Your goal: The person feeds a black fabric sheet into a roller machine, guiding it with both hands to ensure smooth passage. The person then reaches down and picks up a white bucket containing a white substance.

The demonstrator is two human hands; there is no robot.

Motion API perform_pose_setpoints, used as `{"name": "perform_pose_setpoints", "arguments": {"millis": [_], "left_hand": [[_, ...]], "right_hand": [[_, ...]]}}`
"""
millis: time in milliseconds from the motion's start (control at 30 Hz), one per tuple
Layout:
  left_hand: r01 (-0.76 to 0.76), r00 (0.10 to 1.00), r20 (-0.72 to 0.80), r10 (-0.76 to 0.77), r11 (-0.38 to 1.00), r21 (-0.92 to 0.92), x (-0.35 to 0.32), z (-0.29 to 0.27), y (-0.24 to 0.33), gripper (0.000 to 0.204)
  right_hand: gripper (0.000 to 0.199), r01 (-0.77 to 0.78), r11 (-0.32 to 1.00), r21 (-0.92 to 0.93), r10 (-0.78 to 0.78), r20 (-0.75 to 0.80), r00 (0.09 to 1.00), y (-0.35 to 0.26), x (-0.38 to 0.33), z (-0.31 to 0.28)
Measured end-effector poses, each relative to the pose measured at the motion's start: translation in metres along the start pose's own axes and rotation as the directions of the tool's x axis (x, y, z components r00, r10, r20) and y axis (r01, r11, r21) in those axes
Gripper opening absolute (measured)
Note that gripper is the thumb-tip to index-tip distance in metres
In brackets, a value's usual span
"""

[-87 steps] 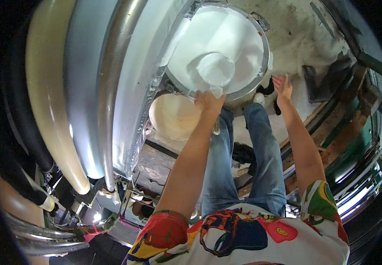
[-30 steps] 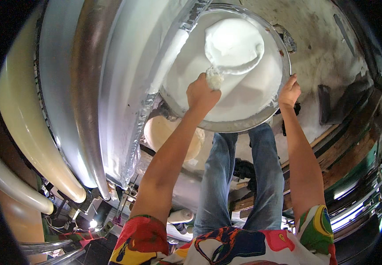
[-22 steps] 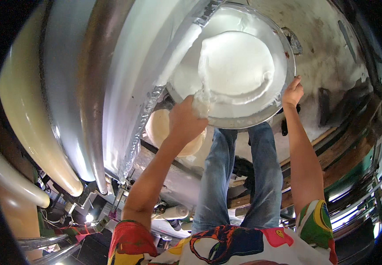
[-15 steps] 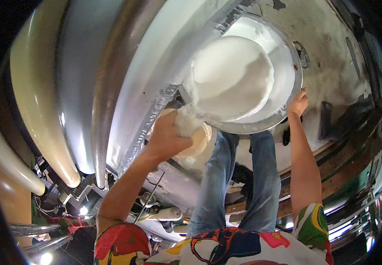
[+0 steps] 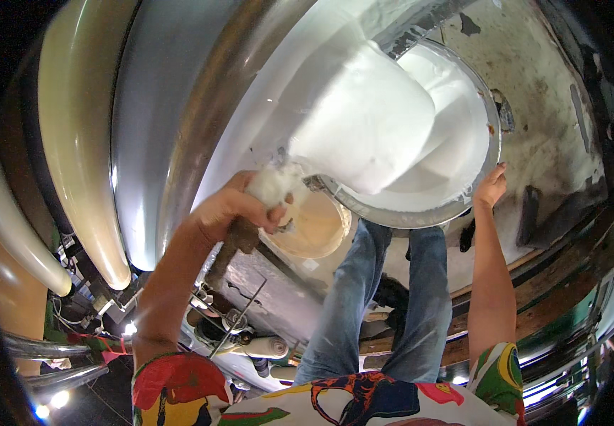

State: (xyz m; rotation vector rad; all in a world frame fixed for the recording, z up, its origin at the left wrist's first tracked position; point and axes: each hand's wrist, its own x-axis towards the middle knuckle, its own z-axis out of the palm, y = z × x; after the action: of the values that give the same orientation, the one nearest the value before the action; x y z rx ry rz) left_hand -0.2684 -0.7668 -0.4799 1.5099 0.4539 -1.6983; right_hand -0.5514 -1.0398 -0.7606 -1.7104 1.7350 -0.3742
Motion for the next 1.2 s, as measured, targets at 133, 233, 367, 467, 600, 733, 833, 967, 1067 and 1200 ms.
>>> {"name": "perform_pose_setpoints", "arguments": {"millis": [133, 233, 367, 467, 600, 733, 833, 967, 1067, 1200], "left_hand": [[-0.242, 0.929, -0.116, 0.351, 0.815, 0.527, 0.023, 0.042, -0.037, 0.038], [-0.173, 0.921, -0.063, 0.385, 0.548, 0.819, 0.058, 0.067, -0.053, 0.038], [-0.001, 0.941, -0.104, 0.321, 0.310, 0.951, 0.143, 0.078, -0.065, 0.034], [0.059, 0.947, -0.112, 0.300, 0.182, 0.982, 0.193, 0.086, -0.061, 0.032], [0.088, 0.939, -0.114, 0.325, 0.094, 0.992, 0.253, 0.084, -0.070, 0.029], [0.067, 0.906, -0.136, 0.401, 0.182, 0.981, 0.288, 0.092, -0.075, 0.027], [0.057, 0.870, -0.163, 0.465, 0.234, 0.971, 0.310, 0.101, -0.074, 0.020], [0.031, 0.837, -0.186, 0.515, 0.295, 0.955, 0.322, 0.102, -0.072, 0.022], [0.001, 0.810, -0.174, 0.559, 0.296, 0.955, 0.314, 0.099, -0.070, 0.025], [-0.036, 0.797, -0.188, 0.574, 0.356, 0.934, 0.281, 0.089, -0.070, 0.034]], "right_hand": [[0.062, -0.109, 0.994, 0.008, 0.108, 0.106, 0.988, -0.006, 0.000, -0.005], [0.060, -0.142, 0.989, 0.032, 0.141, 0.033, 0.989, -0.017, -0.003, -0.006], [0.064, -0.056, 0.998, -0.025, 0.057, 0.019, 0.998, 0.003, 0.004, 0.001], [0.064, -0.116, 0.993, 0.006, 0.116, 0.087, 0.990, 0.005, 0.006, -0.002], [0.060, -0.010, 1.000, -0.012, 0.010, 0.026, 1.000, 0.004, 0.005, 0.001], [0.065, -0.034, 0.998, 0.059, 0.035, -0.016, 0.999, 0.010, 0.007, 0.005], [0.065, -0.083, 0.996, 0.042, 0.080, 0.069, 0.994, 0.008, 0.008, 0.001], [0.064, -0.091, 0.993, 0.077, 0.088, 0.043, 0.995, 0.012, 0.007, 0.004], [0.062, -0.096, 0.994, 0.057, 0.094, 0.037, 0.995, 0.010, 0.006, 0.005], [0.060, -0.077, 0.997, 0.017, 0.075, 0.099, 0.992, 0.016, 0.008, 0.000]]}}
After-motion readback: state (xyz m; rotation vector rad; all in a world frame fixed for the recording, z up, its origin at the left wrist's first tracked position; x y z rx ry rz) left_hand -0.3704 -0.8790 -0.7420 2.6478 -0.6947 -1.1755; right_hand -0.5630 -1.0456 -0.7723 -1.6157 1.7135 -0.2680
